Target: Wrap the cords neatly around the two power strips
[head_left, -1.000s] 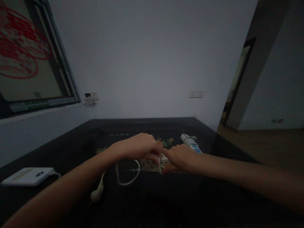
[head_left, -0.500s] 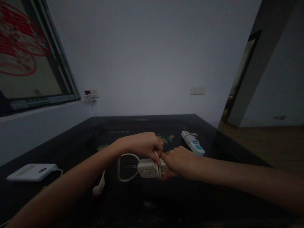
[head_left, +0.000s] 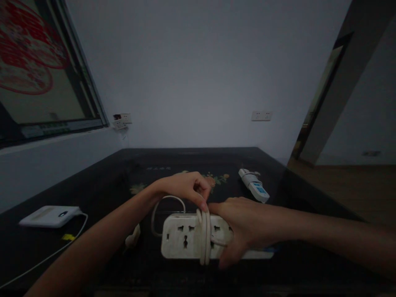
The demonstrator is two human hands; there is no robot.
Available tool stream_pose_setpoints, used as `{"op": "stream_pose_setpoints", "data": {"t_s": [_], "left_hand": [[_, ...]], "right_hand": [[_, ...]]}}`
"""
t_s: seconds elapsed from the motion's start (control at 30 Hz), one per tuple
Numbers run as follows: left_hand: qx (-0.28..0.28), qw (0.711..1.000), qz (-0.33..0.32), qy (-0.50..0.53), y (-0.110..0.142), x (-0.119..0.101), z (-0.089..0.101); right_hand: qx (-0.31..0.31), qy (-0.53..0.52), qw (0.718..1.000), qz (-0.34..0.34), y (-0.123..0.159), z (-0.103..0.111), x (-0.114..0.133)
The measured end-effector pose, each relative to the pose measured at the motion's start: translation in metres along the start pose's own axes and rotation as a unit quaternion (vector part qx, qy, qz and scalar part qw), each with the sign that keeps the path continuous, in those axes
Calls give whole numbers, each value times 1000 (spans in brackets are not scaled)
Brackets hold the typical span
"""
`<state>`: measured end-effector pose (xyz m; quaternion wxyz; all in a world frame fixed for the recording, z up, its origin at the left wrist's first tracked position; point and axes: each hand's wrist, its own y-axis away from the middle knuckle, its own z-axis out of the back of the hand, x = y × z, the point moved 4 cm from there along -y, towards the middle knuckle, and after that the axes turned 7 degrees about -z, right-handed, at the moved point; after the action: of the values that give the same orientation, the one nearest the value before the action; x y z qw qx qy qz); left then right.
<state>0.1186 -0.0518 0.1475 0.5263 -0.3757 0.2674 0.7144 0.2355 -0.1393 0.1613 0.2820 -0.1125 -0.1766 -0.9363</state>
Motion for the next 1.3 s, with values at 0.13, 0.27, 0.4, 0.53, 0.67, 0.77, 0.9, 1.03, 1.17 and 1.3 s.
{"op": "stream_pose_setpoints", "data": {"t_s": [0.13, 0.27, 0.4, 0.53, 0.67, 0.77, 0.9, 1.03, 1.17, 1.3], "left_hand": [[2, 999, 8, 44, 1, 2, -3], [8, 1000, -2, 27, -3, 6, -5], [-20, 999, -23, -25, -8, 12, -2], [-15, 999, -20, -31, -11, 17, 0], [-5, 1000, -15, -22, -11, 16, -3], [-20, 1000, -7, 3, -9, 8, -6], [-50, 997, -52, 12, -4, -12, -10], [-120, 964, -189, -145, 8, -32, -14], [-222, 856, -346, -313, 24, -39, -21], [-288, 761, -415, -408, 32, -36, -26]], "right_hand": [[-7, 60, 998, -15, 3, -6, -2], [-40, 183, 982, -33, 2, -19, -13], [-96, 279, 955, -27, 0, -29, -21], [-138, 295, 945, -14, 0, -36, -23], [-171, 298, 938, 42, 3, -39, -23], [-197, 307, 927, 86, 7, -36, -24], [-247, 340, 896, 144, 19, -28, -19], [-315, 372, 852, 192, 34, -15, -10], [-393, 392, 805, 210, 46, -3, -2], [-449, 404, 770, 205, 53, 2, 4]]}}
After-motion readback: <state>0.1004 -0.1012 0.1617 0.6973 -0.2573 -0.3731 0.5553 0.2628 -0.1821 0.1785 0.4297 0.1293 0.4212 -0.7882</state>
